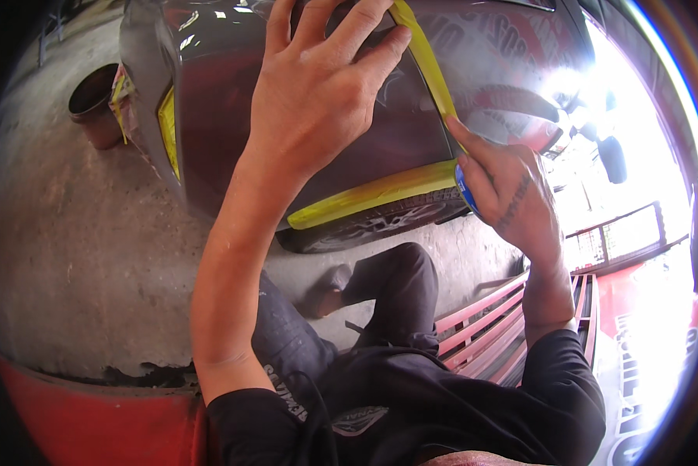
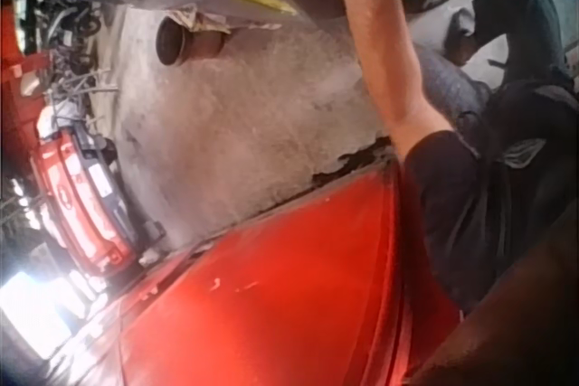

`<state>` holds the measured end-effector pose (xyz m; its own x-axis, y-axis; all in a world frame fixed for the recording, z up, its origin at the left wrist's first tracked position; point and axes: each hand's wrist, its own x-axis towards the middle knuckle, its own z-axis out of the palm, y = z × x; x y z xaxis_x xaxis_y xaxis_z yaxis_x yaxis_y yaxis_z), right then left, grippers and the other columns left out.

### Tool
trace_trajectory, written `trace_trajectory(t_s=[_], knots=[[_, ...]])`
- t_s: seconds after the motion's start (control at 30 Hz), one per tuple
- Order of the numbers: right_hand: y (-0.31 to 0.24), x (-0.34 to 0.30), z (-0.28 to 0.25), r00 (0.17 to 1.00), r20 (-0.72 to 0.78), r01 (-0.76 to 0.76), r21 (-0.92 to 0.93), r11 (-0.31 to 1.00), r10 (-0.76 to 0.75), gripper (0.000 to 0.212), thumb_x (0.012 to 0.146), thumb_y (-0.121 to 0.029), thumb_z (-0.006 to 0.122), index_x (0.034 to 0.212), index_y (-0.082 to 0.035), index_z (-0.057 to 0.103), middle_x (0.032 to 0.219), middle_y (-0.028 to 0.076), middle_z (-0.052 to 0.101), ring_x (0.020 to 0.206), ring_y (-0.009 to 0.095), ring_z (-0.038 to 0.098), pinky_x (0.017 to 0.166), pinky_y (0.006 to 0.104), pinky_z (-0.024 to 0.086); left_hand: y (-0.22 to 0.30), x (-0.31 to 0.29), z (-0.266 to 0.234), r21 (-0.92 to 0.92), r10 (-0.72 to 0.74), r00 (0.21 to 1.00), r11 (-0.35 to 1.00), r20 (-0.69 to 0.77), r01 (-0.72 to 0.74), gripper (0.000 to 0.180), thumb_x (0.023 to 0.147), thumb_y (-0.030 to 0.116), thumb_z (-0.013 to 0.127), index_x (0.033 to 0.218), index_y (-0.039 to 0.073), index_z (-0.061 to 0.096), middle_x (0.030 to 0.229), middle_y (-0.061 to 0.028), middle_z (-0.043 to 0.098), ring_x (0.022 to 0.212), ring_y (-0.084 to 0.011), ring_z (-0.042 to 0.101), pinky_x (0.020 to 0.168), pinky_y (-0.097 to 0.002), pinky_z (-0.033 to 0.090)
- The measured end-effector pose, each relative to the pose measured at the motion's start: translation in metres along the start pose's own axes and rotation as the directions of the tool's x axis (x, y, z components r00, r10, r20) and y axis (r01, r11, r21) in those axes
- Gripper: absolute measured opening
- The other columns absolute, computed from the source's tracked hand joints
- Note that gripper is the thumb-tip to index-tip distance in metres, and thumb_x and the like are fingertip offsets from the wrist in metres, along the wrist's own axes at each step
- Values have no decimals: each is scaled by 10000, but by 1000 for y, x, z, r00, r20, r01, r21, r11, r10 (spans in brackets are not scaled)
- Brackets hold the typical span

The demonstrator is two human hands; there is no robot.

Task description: The person applies yellow masking tape to the rear bumper and taillight area of a gray car. They smooth the tape along the edges and around the taillight, then move to the lower bumper section to continue taping.

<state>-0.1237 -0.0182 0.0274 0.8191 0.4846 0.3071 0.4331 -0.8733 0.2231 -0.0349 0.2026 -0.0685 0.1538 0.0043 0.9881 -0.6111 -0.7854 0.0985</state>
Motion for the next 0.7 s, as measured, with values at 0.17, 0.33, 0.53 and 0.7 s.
trace_trajectory(t_s=[0.17, 0.33, 0.53, 0.7], knots=[[-6, -3, -7, 998, 49, -50, 20, 999, 49, 397, 968, -109, 597, 1339, -32, 717, 730, 247, 651, 671, 397, 656, 677, 479, 501, 6, -6, 14, 65, 11, 996, 998, -94, -5, 280, 935, 129, 669, 1183, 44, 769, 1430, -91, 626, 1290, -347, 568, 1140, -616, 379], [-14, -17, -17, 999, 25, -31, 62, 998, 30, 416, 986, -103, 607, 1387, -24, 686, 780, 237, 667, 685, 380, 656, 719, 442, 504, 2, -9, 21, 95, 22, 994, 995, -112, -11, 271, 954, 130, 658, 1186, 44, 767, 1432, -79, 630, 1294, -338, 567, 1141, -628, 359], [-1, -6, -1, 999, 49, -12, 10, 1000, 12, 436, 999, -111, 601, 1423, -32, 666, 762, 236, 650, 667, 369, 641, 713, 424, 500, 9, -8, 8, 75, -13, 1000, 997, -10, 14, 306, 920, 133, 677, 1204, 74, 776, 1446, -62, 619, 1313, -322, 557, 1177, -627, 310], [-4, -2, -3, 996, 71, -64, 26, 998, 62, 412, 973, -103, 602, 1367, -41, 703, 736, 225, 646, 698, 401, 631, 719, 485, 502, 11, -10, 5, 68, -3, 1000, 998, 31, 1, 357, 883, 159, 703, 1229, 142, 791, 1487, -80, 576, 1346, -330, 528, 1201, -653, 277]])
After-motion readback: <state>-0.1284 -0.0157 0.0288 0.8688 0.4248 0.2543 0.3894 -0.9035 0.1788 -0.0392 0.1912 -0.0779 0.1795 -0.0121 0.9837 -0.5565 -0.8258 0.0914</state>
